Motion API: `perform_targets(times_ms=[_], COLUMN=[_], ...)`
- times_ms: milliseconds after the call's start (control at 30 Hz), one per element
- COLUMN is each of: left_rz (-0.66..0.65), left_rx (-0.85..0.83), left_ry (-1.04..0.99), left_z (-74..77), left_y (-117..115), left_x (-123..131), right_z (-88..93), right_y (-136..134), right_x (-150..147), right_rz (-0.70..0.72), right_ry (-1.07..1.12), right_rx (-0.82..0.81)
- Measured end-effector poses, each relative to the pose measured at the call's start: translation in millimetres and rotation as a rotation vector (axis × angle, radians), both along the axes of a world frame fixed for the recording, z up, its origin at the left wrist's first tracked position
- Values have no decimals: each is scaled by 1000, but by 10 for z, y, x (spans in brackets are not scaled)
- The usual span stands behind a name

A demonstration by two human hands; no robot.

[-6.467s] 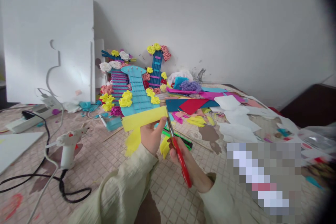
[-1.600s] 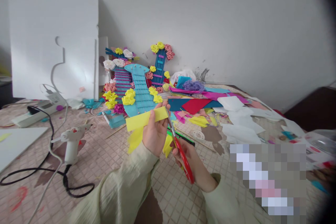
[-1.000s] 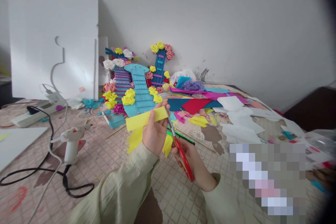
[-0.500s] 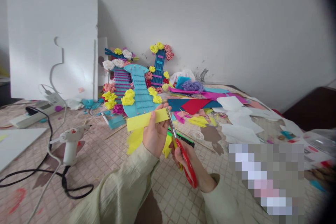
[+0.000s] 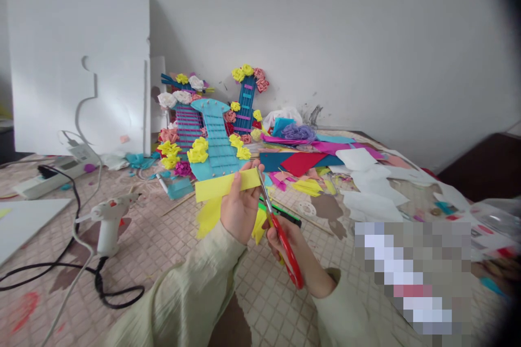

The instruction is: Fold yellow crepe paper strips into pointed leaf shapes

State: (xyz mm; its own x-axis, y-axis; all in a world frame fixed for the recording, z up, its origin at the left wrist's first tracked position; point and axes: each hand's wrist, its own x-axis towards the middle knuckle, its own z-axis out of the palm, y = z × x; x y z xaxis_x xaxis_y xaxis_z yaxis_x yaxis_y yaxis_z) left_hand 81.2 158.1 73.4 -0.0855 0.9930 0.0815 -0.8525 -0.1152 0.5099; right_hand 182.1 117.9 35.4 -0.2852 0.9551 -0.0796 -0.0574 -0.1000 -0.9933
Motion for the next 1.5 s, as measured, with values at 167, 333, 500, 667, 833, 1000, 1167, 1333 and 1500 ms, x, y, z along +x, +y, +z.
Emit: perform_targets(times_ms=[167, 333, 500, 667, 833, 1000, 1167, 1333, 1500], left_rz=[11, 8, 7, 1, -1, -1, 5, -3, -13], left_rx=[-3, -8, 0, 2, 12, 14, 3, -2, -16], left_ry=[-12, -17, -1, -9, 1, 3, -5, -10, -38], left_z=[-10, 3, -2, -1, -5, -8, -7, -2, -8], left_y=[12, 13, 12, 12, 9, 13, 20, 18, 26], left_x=[7, 6, -1, 2, -3, -10, -5, -2, -20], right_z=[-23, -26, -33, -44, -58, -50, -65, -83, -164], right_y=[15, 20, 12, 13, 19, 18, 23, 26, 68], right_x=[-12, -21, -17, -22, -27, -31, -31, -26, -2], right_rz=[-3, -11, -27, -39, -35, -39, -59, -63, -68], right_ry=[7, 20, 31, 44, 61, 40, 1, -23, -66], right_rx=[-18, -34, -21, -44, -55, -60, -66, -73, -32])
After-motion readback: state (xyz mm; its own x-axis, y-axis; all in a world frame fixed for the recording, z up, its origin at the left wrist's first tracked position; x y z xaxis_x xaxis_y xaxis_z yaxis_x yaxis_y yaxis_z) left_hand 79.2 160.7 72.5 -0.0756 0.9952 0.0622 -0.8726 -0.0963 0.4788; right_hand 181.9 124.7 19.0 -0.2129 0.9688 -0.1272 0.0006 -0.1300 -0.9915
